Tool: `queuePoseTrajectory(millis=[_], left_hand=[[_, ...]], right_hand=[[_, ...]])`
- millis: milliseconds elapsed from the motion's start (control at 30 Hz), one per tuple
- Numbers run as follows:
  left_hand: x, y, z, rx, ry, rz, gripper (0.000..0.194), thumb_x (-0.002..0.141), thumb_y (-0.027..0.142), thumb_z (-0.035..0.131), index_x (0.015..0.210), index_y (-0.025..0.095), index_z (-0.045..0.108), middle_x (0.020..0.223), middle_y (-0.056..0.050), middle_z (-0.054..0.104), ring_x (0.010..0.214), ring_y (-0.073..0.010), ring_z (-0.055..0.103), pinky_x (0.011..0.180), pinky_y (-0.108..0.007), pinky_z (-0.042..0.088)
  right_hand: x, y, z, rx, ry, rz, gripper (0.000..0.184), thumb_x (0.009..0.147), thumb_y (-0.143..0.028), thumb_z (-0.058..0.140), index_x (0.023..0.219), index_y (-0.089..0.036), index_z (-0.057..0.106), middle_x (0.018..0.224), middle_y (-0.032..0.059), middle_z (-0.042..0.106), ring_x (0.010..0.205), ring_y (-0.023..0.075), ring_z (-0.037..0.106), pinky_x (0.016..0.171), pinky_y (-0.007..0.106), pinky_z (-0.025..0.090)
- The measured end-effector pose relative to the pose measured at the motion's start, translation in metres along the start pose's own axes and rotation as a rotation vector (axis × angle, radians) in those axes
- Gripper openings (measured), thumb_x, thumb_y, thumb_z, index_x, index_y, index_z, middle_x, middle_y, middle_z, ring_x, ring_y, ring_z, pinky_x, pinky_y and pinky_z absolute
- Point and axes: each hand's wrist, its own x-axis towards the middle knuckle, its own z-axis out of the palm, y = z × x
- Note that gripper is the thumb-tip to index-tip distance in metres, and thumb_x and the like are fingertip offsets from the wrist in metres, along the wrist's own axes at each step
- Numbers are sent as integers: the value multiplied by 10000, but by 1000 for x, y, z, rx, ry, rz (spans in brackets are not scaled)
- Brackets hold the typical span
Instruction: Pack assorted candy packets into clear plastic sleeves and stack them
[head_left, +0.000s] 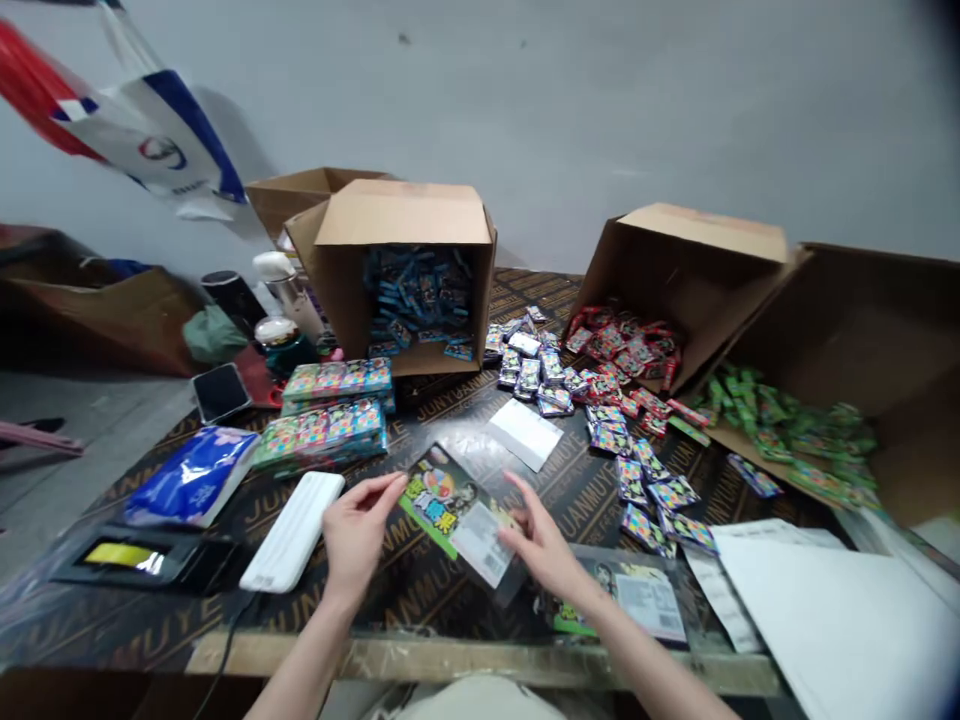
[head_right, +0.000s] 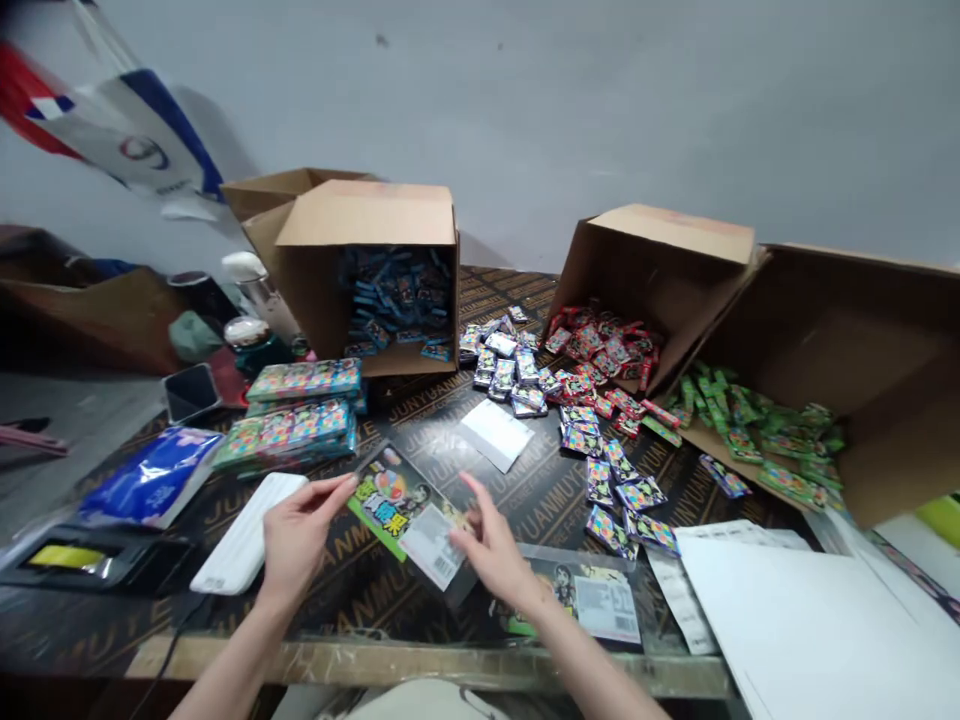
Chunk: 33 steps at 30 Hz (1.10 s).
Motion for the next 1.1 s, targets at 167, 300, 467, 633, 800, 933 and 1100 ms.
queuePoseTrajectory(millis=[167,300,467,633,800,933,1100], left_hand=[[-6,-43,-30,554,-110,86,337,690,441,579,858,163,671,921,-86,686,873,-273,630,817,-399,485],[-9,-42,-2,774,-411,389,546,655,500,610,1114,205,584,1302,-116,476,1221,-305,396,1025,-484,275],[-1,-33,39,847,-767,461,985,491,473,724,1349,244,298,1409,-136,309,1294,-333,241,1047,-556,101],[4,-47,53,716,-869,385,940,459,332,726,1317,270,348,1252,-88,429,1165,-297,364,1014,-422,260],[17,-57,79,655,-941,384,1019,422,405,737,1337,306,297,1258,-75,378,1169,-328,309,1015,-471,216],[33,-72,95,676,-1009,270,799,566,415,667,1298,370,350,1226,-56,428,1106,-304,376,960,-485,270],[44,-72,103,623,-931,-29,360,791,501,398,1069,341,562,1091,-42,546,1044,-251,467,892,-411,362]], right_hand=[[78,23,-40,-607,161,-55,587,794,-444,550,1308,-222,375,1366,142,342,1263,309,282,1005,489,237],[116,45,-48,-863,94,76,600,856,-433,454,1367,-176,271,1429,170,221,1324,315,134,1015,549,123],[83,56,-28,-914,-47,-15,518,874,-412,420,1340,-204,332,1418,153,265,1315,312,179,1013,538,158],[78,38,-37,-867,-57,-174,386,836,-386,492,1196,-247,495,1275,121,463,1195,279,398,997,496,255],[197,-15,-32,-818,68,-370,468,833,-355,511,1267,-202,426,1362,132,340,1256,257,304,1009,416,281],[308,-37,-14,-859,80,-197,646,763,-419,607,1314,-184,367,1420,153,228,1295,308,209,996,442,268],[391,-36,-7,-849,120,-66,679,771,-503,560,1316,-146,367,1384,191,285,1259,366,260,936,481,308]])
